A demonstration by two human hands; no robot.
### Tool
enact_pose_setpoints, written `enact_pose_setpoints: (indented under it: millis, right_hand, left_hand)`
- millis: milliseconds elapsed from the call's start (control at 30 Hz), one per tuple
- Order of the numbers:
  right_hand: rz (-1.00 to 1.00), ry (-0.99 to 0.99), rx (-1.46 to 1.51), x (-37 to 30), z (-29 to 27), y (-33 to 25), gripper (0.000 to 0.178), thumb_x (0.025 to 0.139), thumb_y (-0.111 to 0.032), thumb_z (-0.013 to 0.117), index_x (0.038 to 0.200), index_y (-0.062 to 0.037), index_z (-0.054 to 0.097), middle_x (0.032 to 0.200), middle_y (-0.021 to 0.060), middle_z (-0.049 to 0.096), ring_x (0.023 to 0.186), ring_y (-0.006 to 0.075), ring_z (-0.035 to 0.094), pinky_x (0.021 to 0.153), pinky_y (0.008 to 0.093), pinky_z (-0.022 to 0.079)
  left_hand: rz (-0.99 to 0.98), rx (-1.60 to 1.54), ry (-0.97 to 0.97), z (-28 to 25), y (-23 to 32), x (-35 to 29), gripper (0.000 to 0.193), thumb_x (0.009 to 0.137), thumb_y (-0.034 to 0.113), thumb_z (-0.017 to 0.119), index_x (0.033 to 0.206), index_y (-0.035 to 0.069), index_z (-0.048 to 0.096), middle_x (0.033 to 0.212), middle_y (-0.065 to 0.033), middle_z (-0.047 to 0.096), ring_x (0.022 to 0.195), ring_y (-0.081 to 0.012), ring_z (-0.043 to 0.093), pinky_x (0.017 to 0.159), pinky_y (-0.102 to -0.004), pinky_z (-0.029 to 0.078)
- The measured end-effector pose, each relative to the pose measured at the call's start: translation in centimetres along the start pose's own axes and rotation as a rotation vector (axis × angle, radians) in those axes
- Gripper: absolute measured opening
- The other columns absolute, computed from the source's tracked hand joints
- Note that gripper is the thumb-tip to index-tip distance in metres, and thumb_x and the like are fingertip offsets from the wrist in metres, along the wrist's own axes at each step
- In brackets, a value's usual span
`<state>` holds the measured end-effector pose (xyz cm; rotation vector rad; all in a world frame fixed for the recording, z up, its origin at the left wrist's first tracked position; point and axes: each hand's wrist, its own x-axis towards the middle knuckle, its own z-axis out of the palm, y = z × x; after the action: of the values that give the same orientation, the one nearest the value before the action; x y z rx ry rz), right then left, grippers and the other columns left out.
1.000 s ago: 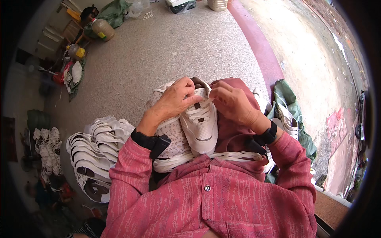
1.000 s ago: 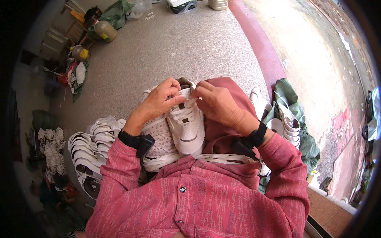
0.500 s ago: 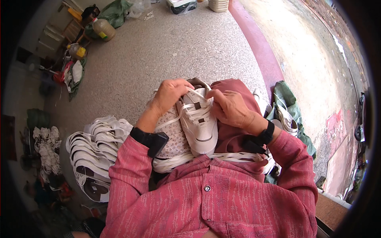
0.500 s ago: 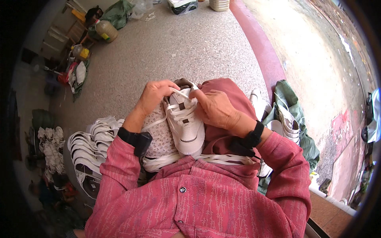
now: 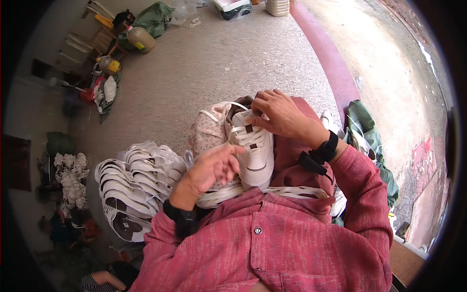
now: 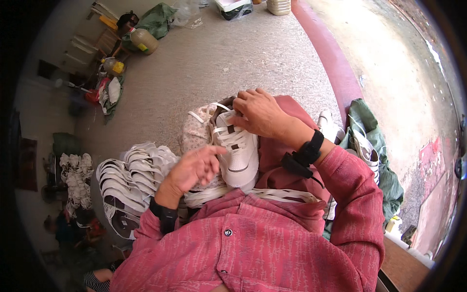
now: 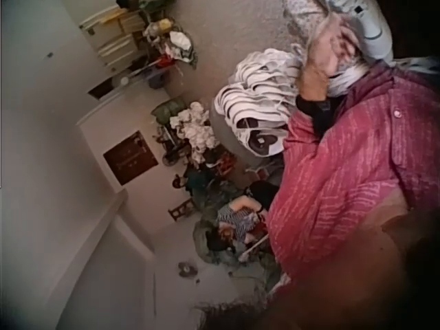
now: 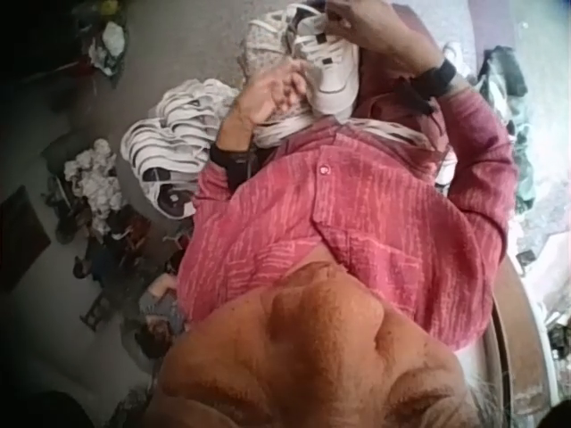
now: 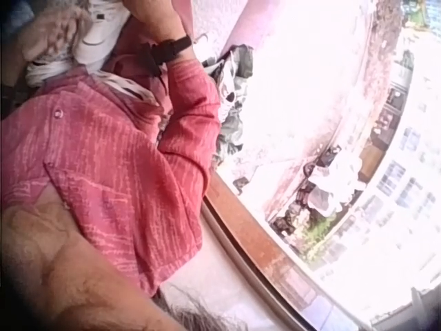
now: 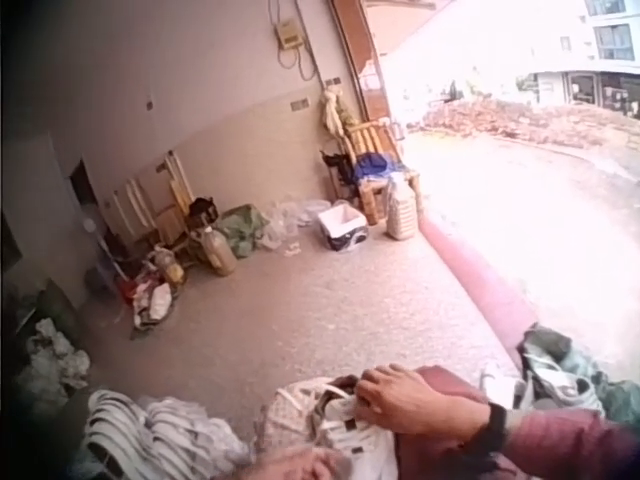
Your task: The recorder is lacing a white sneaker while sitting in a workshop.
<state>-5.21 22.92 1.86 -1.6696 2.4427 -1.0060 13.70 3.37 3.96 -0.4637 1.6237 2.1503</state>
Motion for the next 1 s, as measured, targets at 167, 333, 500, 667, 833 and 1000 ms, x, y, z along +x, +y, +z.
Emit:
enact_pose_setpoints:
  millis: [167,333,500,667,833,1000]
  right_hand:
    - [-0.082,0.009,-0.072,0.2,1.4,-0.1,0.019,0.093,-0.024,0.057,0.094,-0.0047,0.061,0.092,0.0114,0.058,0.094,0.0275,0.055,0.088,0.0369,0.039]
    - [0.299,-0.057,0.829,-1.4,-1.4,-3.6,0.015,0.097,-0.018,0.052,0.100,-0.0048,0.057,0.088,0.0053,0.061,0.080,0.0138,0.055,0.074,0.0274,0.043]
    - [0.349,0.349,1.188,-5.5,-7.9,-2.8,0.013,0.099,-0.018,0.047,0.089,-0.0094,0.050,0.065,-0.0036,0.048,0.054,0.0052,0.038,0.052,0.0227,0.035]
    - [0.435,0.703,1.081,-14.7,-13.8,1.3,0.026,0.102,-0.028,0.045,0.082,-0.0108,0.048,0.055,-0.0056,0.032,0.047,0.0054,0.027,0.046,0.0237,0.029]
    - [0.878,0.428,-0.237,-22.1,-13.7,6.0,0.023,0.097,-0.020,0.059,0.091,0.0012,0.066,0.067,0.0031,0.059,0.062,0.0083,0.053,0.057,0.0241,0.043]
    - [0.731,0.217,0.361,-12.9,-9.2,1.4,0.013,0.094,-0.010,0.060,0.094,0.0027,0.065,0.075,0.0030,0.061,0.068,0.0093,0.057,0.059,0.0231,0.046]
  left_hand:
    - [0.038,-0.613,-0.117,0.5,-2.2,-0.7,0.060,0.098,0.047,0.051,0.138,0.004,0.039,0.100,-0.0087,0.058,0.067,-0.0143,0.051,0.051,-0.0254,0.041]
    - [0.178,-1.068,-0.250,-0.3,-3.3,0.4,0.064,0.096,0.049,0.054,0.141,0.008,0.035,0.110,-0.0089,0.056,0.079,-0.0163,0.050,0.059,-0.0263,0.044]
    - [0.305,-1.102,-0.225,0.0,-3.1,0.6,0.063,0.098,0.041,0.056,0.143,0.004,0.031,0.108,-0.0096,0.057,0.080,-0.0163,0.053,0.061,-0.0279,0.046]
    - [0.269,-0.157,0.217,-0.2,-3.4,0.7,0.054,0.097,0.023,0.056,0.139,-0.001,0.033,0.085,-0.0076,0.062,0.062,-0.0152,0.061,0.047,-0.0268,0.047]
    - [-0.083,-0.289,-0.257,-1.6,-2.0,-0.5,0.052,0.097,0.026,0.058,0.137,-0.001,0.036,0.092,-0.0112,0.062,0.072,-0.0151,0.066,0.051,-0.0247,0.052]
    - [0.003,-0.456,-0.358,-1.9,-2.2,-1.6,0.076,0.095,0.034,0.061,0.150,0.006,0.017,0.115,-0.0158,0.053,0.080,-0.0189,0.063,0.057,-0.0272,0.051]
